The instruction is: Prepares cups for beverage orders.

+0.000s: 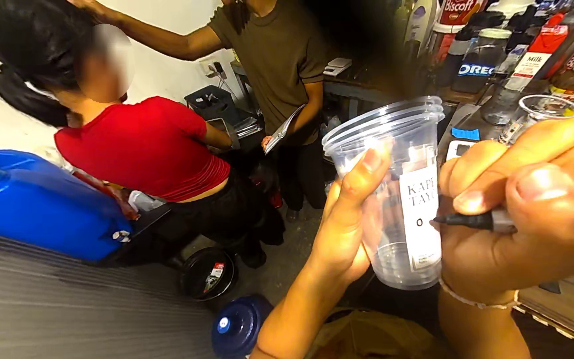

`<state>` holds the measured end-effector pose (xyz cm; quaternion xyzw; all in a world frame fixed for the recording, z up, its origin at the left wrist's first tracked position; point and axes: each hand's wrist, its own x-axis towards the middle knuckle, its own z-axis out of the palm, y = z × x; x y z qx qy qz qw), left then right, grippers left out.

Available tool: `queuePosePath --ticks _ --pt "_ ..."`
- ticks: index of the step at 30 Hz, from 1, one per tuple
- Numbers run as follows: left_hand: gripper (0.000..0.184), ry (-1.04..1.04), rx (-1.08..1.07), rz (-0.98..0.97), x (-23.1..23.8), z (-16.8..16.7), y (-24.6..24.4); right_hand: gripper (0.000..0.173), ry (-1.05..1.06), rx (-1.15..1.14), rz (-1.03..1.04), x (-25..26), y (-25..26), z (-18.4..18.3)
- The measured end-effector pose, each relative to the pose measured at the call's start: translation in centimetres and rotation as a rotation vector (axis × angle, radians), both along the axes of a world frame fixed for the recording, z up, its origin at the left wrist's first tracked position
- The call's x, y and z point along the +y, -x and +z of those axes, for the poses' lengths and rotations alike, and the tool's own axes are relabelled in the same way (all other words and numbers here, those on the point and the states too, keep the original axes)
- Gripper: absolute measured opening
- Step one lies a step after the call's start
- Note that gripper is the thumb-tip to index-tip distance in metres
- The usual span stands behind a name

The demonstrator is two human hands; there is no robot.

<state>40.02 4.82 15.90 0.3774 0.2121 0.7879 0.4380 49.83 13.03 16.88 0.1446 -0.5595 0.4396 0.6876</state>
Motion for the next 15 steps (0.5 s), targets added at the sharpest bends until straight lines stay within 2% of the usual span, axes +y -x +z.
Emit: queuePosePath --ticks 15 --pt "0.037 0.000 0.000 0.012 0.15 -0.22 -0.08 0.019 -0.001 -0.033 0.012 -0.12 0.20 0.03"
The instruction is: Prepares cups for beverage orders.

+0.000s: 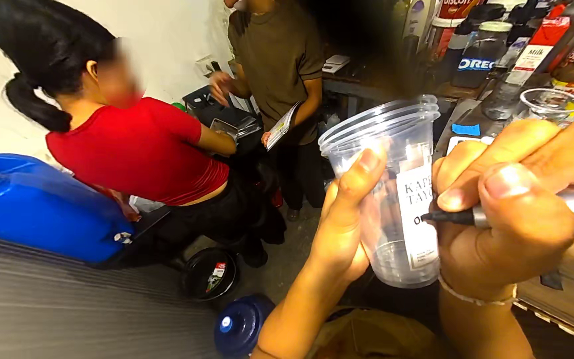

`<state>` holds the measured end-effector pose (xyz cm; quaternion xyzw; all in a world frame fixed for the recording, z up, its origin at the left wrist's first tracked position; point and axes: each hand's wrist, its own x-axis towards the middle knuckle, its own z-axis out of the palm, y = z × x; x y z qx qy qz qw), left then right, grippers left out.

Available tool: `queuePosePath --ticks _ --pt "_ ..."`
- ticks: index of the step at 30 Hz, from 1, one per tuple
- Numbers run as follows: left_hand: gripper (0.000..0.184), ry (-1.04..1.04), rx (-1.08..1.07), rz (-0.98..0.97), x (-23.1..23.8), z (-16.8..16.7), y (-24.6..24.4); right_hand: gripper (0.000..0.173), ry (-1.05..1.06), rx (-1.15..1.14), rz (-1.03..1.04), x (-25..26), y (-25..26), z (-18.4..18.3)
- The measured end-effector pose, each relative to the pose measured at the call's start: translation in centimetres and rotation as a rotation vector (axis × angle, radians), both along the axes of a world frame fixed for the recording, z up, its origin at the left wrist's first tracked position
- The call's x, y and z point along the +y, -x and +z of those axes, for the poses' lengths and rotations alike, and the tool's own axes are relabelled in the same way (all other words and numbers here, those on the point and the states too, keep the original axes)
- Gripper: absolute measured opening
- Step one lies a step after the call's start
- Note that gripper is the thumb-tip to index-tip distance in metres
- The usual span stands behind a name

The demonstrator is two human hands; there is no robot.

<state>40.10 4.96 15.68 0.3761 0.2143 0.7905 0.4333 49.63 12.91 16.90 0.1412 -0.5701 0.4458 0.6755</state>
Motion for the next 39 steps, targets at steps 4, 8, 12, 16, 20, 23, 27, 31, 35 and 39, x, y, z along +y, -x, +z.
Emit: queuePosePath --ticks 4,8,12,16,20,23,27,31,35,39 --pt "0.038 0.004 0.001 0.012 0.0 0.0 0.0 0.017 -0.013 0.014 -0.030 0.0 0.0 -0.3" --pt "0.037 -0.018 0.012 0.010 -0.2 0.1 -0.1 0.018 -0.029 0.004 -0.024 -0.1 -0.1 -0.4" --pt "0.036 -0.025 0.011 -0.022 -0.3 0.1 0.1 0.018 -0.008 0.025 0.025 0.1 -0.2 -0.4" --pt "0.039 -0.014 0.021 -0.026 -0.4 0.1 0.2 0.018 0.064 0.085 0.028 0.0 0.1 -0.4" --pt "0.038 -0.023 0.017 -0.013 -0.5 0.0 0.2 0.018 0.053 0.055 0.013 -0.2 0.2 -0.3" --pt "0.035 -0.035 0.025 -0.013 -0.5 0.0 0.2 0.019 0.051 0.048 0.022 -0.4 0.3 -0.3" --pt "0.036 -0.023 0.029 0.012 -0.8 0.1 0.2 0.019 0.046 0.049 0.054 -0.4 0.2 -0.2" --pt "0.037 -0.035 0.025 0.007 -0.9 0.0 0.1 0.018 0.058 0.044 0.013 -0.7 0.2 -0.1" --pt "0.038 -0.028 0.039 0.010 -1.0 0.0 0.1 0.020 0.073 0.077 0.063 -0.5 0.3 -0.1" --pt "0.038 -0.042 0.043 -0.003 -1.1 0.2 0.1 0.019 0.046 0.057 0.066 -0.6 0.1 -0.2"
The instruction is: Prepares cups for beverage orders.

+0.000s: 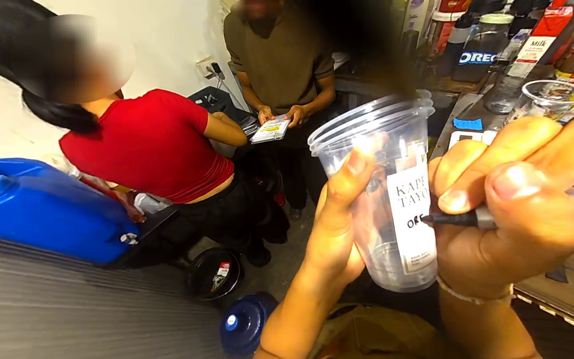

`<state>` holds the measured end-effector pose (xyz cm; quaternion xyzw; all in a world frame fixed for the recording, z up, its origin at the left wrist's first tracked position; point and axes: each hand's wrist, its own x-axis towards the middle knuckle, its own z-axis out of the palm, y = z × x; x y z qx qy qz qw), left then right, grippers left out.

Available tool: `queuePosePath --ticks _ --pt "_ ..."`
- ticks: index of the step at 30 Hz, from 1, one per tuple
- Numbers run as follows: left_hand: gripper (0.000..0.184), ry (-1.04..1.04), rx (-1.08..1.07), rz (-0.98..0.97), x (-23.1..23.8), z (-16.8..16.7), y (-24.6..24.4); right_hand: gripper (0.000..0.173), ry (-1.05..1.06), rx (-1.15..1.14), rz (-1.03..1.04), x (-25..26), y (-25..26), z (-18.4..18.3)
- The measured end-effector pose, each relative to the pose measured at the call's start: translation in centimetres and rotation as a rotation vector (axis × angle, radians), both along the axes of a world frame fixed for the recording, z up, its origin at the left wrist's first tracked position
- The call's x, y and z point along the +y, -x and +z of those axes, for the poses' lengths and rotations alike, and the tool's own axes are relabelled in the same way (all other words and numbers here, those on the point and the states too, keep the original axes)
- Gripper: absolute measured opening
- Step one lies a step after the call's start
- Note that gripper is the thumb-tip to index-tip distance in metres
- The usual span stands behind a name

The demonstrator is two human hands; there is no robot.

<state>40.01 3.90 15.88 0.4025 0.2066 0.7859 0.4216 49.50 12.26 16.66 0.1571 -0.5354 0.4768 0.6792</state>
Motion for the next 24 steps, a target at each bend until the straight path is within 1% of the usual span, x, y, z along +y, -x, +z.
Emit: queuePosePath --ticks 2,5,10,14,19,22,24 --pt "0.040 0.023 0.005 0.004 0.00 0.01 -0.01 0.019 -0.003 0.011 -0.009 0.12 0.07 -0.03" --pt "0.040 0.022 0.005 0.002 0.02 -0.03 -0.11 0.020 0.031 0.032 0.049 0.13 -0.06 0.12" --pt "0.038 0.011 0.011 0.024 -0.13 -0.05 -0.34 0.018 -0.022 0.006 0.018 0.03 -0.34 -0.18" --pt "0.040 0.010 -0.005 0.015 -0.08 -0.15 -0.43 0.019 0.082 0.088 0.108 0.31 -0.21 0.22" --pt "0.042 0.006 -0.019 -0.028 -0.02 -0.29 -0.54 0.018 0.047 0.046 0.075 0.19 -0.55 0.42" --pt "0.038 -0.006 -0.045 -0.026 0.04 -0.35 -0.65 0.019 0.039 0.044 0.072 0.21 -0.57 0.38" --pt "0.038 -0.001 -0.048 -0.033 0.08 -0.33 -0.64 0.018 0.042 0.043 0.071 0.23 -0.55 0.29"
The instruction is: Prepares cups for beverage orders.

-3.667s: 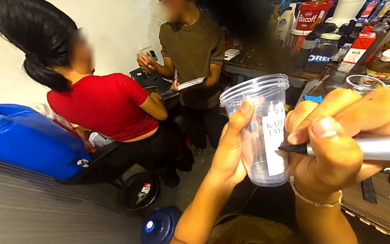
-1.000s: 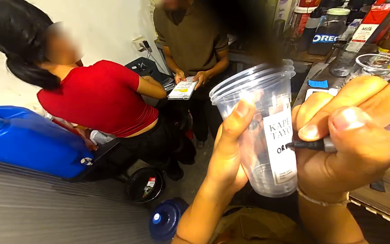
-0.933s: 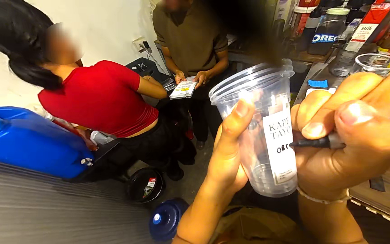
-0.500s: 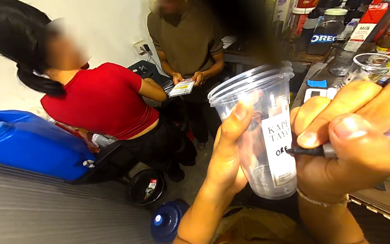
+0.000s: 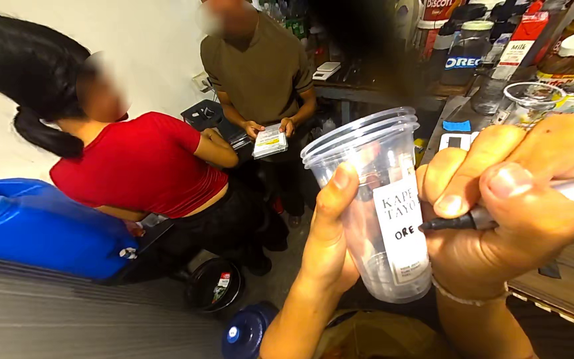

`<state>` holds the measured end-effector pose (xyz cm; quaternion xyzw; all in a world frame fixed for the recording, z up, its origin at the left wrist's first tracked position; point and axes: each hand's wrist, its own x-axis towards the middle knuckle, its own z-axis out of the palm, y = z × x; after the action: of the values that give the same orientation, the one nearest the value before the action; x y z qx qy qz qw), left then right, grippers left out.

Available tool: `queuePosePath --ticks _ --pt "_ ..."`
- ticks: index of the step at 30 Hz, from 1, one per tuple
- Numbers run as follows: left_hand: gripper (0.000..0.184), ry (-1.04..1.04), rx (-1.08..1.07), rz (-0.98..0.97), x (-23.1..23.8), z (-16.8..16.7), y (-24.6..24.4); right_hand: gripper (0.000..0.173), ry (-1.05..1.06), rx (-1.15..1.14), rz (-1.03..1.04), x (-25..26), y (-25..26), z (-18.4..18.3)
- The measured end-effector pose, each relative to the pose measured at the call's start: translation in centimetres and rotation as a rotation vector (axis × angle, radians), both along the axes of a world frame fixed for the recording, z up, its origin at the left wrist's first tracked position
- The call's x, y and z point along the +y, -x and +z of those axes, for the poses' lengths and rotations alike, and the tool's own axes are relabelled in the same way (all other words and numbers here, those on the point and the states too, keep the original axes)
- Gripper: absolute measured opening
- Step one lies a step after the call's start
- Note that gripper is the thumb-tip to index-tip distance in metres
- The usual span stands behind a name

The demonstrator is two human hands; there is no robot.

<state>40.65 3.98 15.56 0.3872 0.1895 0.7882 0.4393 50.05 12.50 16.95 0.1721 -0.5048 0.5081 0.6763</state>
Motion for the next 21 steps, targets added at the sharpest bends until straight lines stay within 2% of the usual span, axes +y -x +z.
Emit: queuePosePath --ticks 11,21 --pt "0.040 0.020 -0.015 0.002 0.00 -0.04 0.20 0.020 0.021 0.001 -0.009 0.04 0.37 -0.21" --pt "0.039 0.024 -0.011 0.010 -0.28 -0.13 0.52 0.019 -0.046 -0.037 -0.008 -0.01 0.51 -0.34"
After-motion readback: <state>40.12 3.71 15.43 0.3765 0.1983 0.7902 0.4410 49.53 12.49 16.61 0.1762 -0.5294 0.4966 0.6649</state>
